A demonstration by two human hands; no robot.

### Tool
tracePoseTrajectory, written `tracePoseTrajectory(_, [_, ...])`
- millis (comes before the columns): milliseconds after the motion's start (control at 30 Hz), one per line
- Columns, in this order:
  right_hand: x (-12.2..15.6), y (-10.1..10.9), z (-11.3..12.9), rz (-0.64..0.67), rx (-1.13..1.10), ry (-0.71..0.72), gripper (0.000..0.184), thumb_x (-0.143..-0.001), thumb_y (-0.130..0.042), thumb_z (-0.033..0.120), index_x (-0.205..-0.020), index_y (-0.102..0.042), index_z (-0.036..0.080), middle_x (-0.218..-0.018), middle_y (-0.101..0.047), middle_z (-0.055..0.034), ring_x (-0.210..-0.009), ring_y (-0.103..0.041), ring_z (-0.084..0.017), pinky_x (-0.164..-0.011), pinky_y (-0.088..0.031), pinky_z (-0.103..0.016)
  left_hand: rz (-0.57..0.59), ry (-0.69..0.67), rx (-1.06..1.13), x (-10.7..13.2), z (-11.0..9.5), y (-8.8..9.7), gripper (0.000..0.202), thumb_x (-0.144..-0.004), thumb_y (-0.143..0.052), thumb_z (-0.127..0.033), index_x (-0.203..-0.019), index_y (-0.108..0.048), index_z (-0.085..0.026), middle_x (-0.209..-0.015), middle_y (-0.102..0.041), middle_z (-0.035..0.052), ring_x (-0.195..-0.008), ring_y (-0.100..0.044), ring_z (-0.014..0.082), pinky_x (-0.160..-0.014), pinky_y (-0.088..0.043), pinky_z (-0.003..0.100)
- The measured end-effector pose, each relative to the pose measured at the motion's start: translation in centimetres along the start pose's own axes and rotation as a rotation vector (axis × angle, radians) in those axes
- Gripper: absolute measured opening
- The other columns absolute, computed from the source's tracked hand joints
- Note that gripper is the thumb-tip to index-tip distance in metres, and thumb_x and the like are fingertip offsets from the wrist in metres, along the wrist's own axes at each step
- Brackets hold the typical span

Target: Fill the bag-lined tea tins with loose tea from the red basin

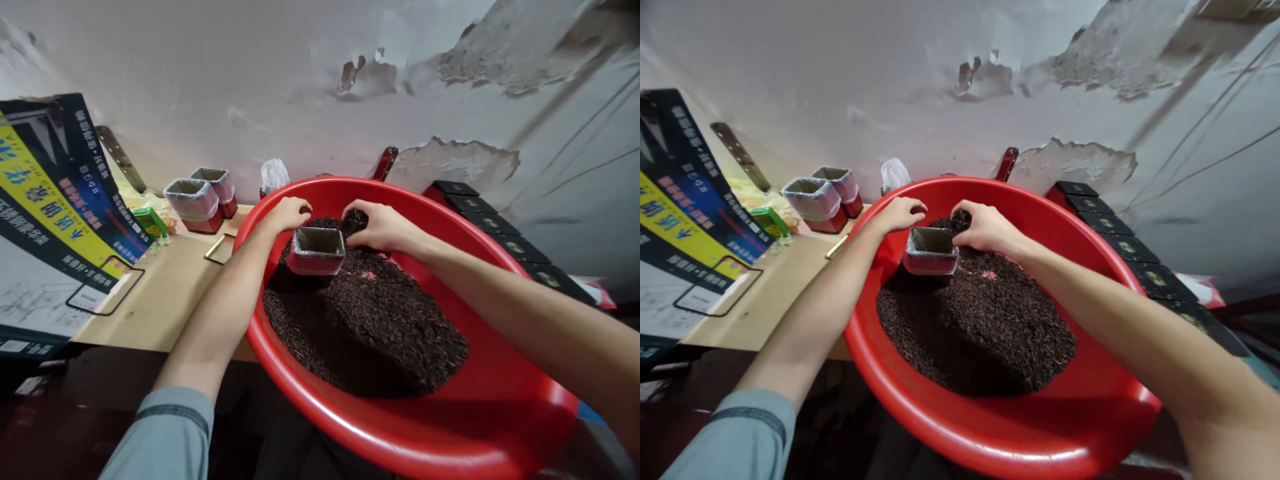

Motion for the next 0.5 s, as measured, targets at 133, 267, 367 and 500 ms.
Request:
tracePoseTrajectory(133, [-3.6,-1.9,2.3,0.013,0.049,0.145,0.05,-0.062,-0.079,0.016,-0.111,-0.071,0.024,-0.098,-0.074,-0.0033,-0.091,-0.069,-0.026,-0.084,-0.057,-0.041,0.006,0.062,0.131,0.5,0.8,-0.1,0.036,-0.091,-0.061,-0.019,-0.125,-0.073,-0.017,-0.117,-0.076,0.0068,-0.102,-0.072,0.017,-0.093,-0.055,0.025])
tracePoseTrajectory(267, [-5.0,-4.7,4.0,0.049,0.119,0.369,0.047,-0.063,-0.082,0.019,-0.109,-0.075,0.022,-0.106,-0.073,-0.0059,-0.1,-0.068,-0.03,-0.096,-0.054,-0.046,0.093,0.179,0.195,1.0,2.1,-1.2,0.037,-0.089,-0.059,-0.016,-0.124,-0.073,-0.017,-0.106,-0.078,0.0082,-0.08,-0.073,0.0158,-0.068,-0.058,0.023])
tracePoseTrajectory(367, [-5.2,-5.7,3.9,0.081,0.135,0.446,0.046,-0.066,-0.082,0.022,-0.112,-0.077,0.021,-0.108,-0.074,-0.0063,-0.1,-0.068,-0.029,-0.097,-0.054,-0.046,0.131,0.176,0.17,1.0,2.0,-1.6,0.037,-0.087,-0.06,-0.015,-0.121,-0.075,-0.016,-0.103,-0.078,0.009,-0.073,-0.071,0.0156,-0.064,-0.057,0.023])
tracePoseTrajectory(500, [-5.4,-6.2,2.9,0.122,0.137,0.429,0.04,-0.072,-0.079,0.026,-0.112,-0.078,0.024,-0.102,-0.077,-0.0056,-0.096,-0.069,-0.028,-0.095,-0.054,-0.046,0.126,0.153,0.101,0.7,1.7,-1.6,0.036,-0.086,-0.063,-0.019,-0.12,-0.076,-0.018,-0.103,-0.079,0.0087,-0.071,-0.071,0.0158,-0.063,-0.056,0.023])
Point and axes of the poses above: each hand's wrist, its own x-axis away from the middle knuckle, its own y-axis out of the back of the hand, z = x × y, the point moved 8 cm from there along -x, towards the middle knuckle
